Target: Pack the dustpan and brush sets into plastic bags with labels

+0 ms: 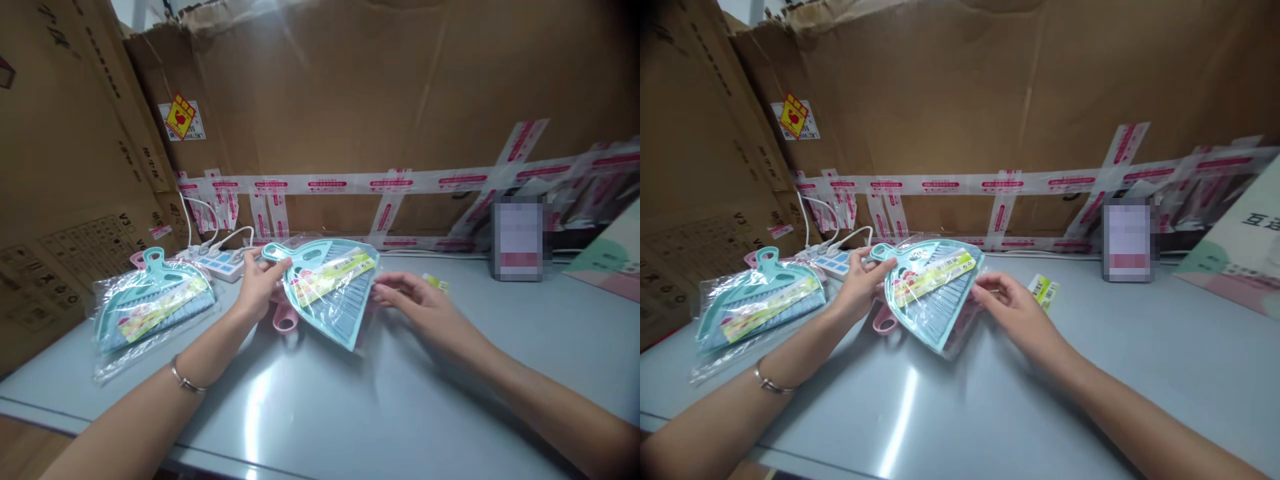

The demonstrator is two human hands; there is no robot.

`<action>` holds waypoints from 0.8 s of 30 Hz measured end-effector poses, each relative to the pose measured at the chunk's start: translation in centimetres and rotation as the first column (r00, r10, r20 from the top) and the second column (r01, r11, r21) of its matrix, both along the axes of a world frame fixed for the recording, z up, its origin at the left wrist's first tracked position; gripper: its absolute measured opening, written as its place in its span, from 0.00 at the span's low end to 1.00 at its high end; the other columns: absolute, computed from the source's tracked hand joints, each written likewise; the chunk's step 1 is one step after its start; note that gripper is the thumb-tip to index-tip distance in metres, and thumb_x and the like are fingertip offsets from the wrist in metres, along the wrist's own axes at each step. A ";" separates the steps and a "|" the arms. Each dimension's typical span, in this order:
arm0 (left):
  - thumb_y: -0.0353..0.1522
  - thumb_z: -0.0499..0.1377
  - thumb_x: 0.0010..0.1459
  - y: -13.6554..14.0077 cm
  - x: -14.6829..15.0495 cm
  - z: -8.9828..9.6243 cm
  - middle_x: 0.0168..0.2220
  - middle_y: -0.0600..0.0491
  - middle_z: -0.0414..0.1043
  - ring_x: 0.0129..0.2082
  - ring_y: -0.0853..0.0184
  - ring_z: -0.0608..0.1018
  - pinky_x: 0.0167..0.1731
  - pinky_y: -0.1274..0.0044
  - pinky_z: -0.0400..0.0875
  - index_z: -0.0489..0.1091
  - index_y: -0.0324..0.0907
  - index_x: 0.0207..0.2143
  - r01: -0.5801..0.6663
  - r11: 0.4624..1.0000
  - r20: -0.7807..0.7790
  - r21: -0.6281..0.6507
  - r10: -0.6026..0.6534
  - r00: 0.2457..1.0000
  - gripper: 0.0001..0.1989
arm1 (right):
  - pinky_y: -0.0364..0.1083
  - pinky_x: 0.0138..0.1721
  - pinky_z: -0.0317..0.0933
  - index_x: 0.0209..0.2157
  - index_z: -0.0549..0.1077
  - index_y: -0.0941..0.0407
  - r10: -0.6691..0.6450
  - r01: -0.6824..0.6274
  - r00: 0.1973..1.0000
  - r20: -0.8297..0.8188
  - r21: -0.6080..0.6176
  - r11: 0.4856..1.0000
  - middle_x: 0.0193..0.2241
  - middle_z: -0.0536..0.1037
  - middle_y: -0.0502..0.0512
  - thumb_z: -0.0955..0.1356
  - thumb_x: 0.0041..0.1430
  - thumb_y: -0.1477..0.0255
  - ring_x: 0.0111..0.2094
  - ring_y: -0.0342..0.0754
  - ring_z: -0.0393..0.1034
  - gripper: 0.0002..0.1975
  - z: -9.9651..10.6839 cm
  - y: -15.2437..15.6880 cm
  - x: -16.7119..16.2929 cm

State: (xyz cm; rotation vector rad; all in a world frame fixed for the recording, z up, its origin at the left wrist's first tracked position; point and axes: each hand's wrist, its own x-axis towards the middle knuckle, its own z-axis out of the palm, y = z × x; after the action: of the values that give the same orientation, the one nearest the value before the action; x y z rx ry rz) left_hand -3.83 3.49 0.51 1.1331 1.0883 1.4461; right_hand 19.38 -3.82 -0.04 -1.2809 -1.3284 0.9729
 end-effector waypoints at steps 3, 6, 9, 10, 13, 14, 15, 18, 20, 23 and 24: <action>0.34 0.67 0.43 -0.9 1.0 -0.2 0.29 0.59 0.70 0.24 0.71 0.75 0.21 0.80 0.70 0.52 0.46 0.42 0.028 0.999 0.004 0.038 -0.028 1.000 0.29 | 0.47 0.45 0.65 0.37 0.69 0.56 0.045 -0.111 0.951 -0.306 -0.201 0.973 0.36 0.77 0.55 0.69 0.53 0.64 0.37 0.47 0.73 0.12 -0.6 0.3 -1.3; 0.37 0.65 0.46 -1.9 2.1 -0.3 0.20 0.64 0.64 0.18 0.73 0.71 0.19 0.82 0.68 0.53 0.47 0.46 0.084 0.992 -0.090 0.095 -0.075 0.993 0.29 | 0.45 0.40 0.69 0.38 0.70 0.56 -0.056 -0.115 0.864 -0.500 -0.305 0.946 0.36 0.79 0.54 0.67 0.56 0.72 0.35 0.45 0.74 0.07 -0.8 0.5 -1.7; 0.37 0.62 0.48 -1.6 2.2 0.1 0.16 0.66 0.59 0.16 0.73 0.70 0.18 0.82 0.66 0.54 0.47 0.49 0.092 0.983 -0.211 0.157 -0.057 0.976 0.28 | 0.43 0.35 0.70 0.37 0.70 0.56 -0.134 -0.069 0.842 -0.523 -0.350 0.934 0.34 0.79 0.53 0.66 0.56 0.75 0.32 0.44 0.75 0.05 -0.9 0.4 -1.4; 0.37 0.62 0.48 -1.0 1.6 0.3 0.16 0.65 0.59 0.17 0.72 0.71 0.19 0.82 0.66 0.55 0.46 0.49 0.068 0.980 -0.236 0.189 -0.022 0.971 0.27 | 0.43 0.34 0.71 0.37 0.70 0.56 -0.126 -0.070 0.845 -0.519 -0.341 0.937 0.34 0.79 0.53 0.67 0.56 0.75 0.32 0.44 0.75 0.05 -0.8 0.3 -1.2; 0.35 0.61 0.49 1.9 -2.3 1.3 0.17 0.63 0.60 0.18 0.71 0.72 0.21 0.81 0.67 0.57 0.43 0.47 -0.167 0.933 -0.250 0.319 0.252 0.935 0.24 | 0.43 0.33 0.72 0.38 0.70 0.56 -0.104 -0.060 0.855 -0.508 -0.296 0.953 0.33 0.80 0.52 0.67 0.55 0.76 0.31 0.45 0.75 0.07 -0.6 0.3 -0.3; 0.35 0.60 0.50 3.0 -4.1 1.7 0.19 0.62 0.62 0.19 0.70 0.73 0.21 0.80 0.67 0.57 0.43 0.47 -0.290 0.893 -0.244 0.345 0.384 0.890 0.23 | 0.43 0.32 0.72 0.38 0.70 0.56 -0.120 -0.040 0.853 -0.508 -0.292 0.956 0.33 0.80 0.52 0.67 0.55 0.77 0.31 0.45 0.75 0.08 -0.6 0.5 0.1; 0.36 0.58 0.51 4.0 -6.0 2.0 0.22 0.59 0.64 0.22 0.68 0.75 0.23 0.78 0.69 0.56 0.42 0.47 -0.410 0.840 -0.258 0.355 0.509 0.821 0.22 | 0.42 0.32 0.72 0.38 0.70 0.56 -0.142 -0.015 0.846 -0.514 -0.290 0.957 0.32 0.80 0.52 0.66 0.55 0.78 0.31 0.45 0.75 0.08 -0.5 0.6 0.6; 0.39 0.60 0.49 5.2 -10.0 2.7 0.42 0.41 0.68 0.47 0.52 0.73 0.42 0.62 0.68 0.57 0.38 0.48 -0.554 0.730 -0.519 0.399 0.678 0.520 0.26 | 0.43 0.31 0.73 0.38 0.70 0.56 -0.189 0.040 0.816 -0.546 -0.272 0.962 0.34 0.79 0.54 0.65 0.55 0.78 0.33 0.47 0.76 0.08 -0.5 1.3 2.2; 0.40 0.61 0.48 4.5 -9.9 3.0 0.60 0.32 0.48 0.62 0.43 0.51 0.54 0.51 0.51 0.53 0.37 0.54 -0.512 0.661 -0.609 0.549 0.736 0.298 0.34 | 0.46 0.32 0.74 0.39 0.70 0.55 -0.177 0.045 0.808 -0.562 -0.240 0.970 0.36 0.79 0.55 0.65 0.55 0.76 0.36 0.50 0.75 0.09 -0.4 1.7 3.0; 0.42 0.56 0.54 1.8 -5.9 3.1 0.65 0.39 0.37 0.65 0.53 0.43 0.60 0.59 0.44 0.50 0.41 0.58 -0.256 0.700 -0.588 0.667 0.705 0.396 0.32 | 0.48 0.34 0.74 0.40 0.70 0.55 -0.115 0.005 0.821 -0.560 -0.194 0.981 0.39 0.78 0.56 0.65 0.54 0.74 0.41 0.52 0.74 0.09 -0.3 1.7 3.0; 0.42 0.55 0.55 0.8 -4.2 3.1 0.64 0.41 0.44 0.64 0.56 0.48 0.60 0.61 0.48 0.51 0.43 0.58 -0.145 0.781 -0.614 0.607 0.577 0.539 0.30 | 0.48 0.35 0.74 0.39 0.70 0.55 -0.087 -0.016 0.828 -0.554 -0.180 0.984 0.39 0.78 0.56 0.65 0.54 0.73 0.41 0.52 0.74 0.09 -0.3 1.5 2.8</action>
State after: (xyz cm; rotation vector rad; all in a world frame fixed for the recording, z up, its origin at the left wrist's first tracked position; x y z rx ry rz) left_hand -8.00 4.33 3.62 2.1498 1.7082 1.6496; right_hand 22.16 -2.31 -0.29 -1.0240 -0.7662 1.3398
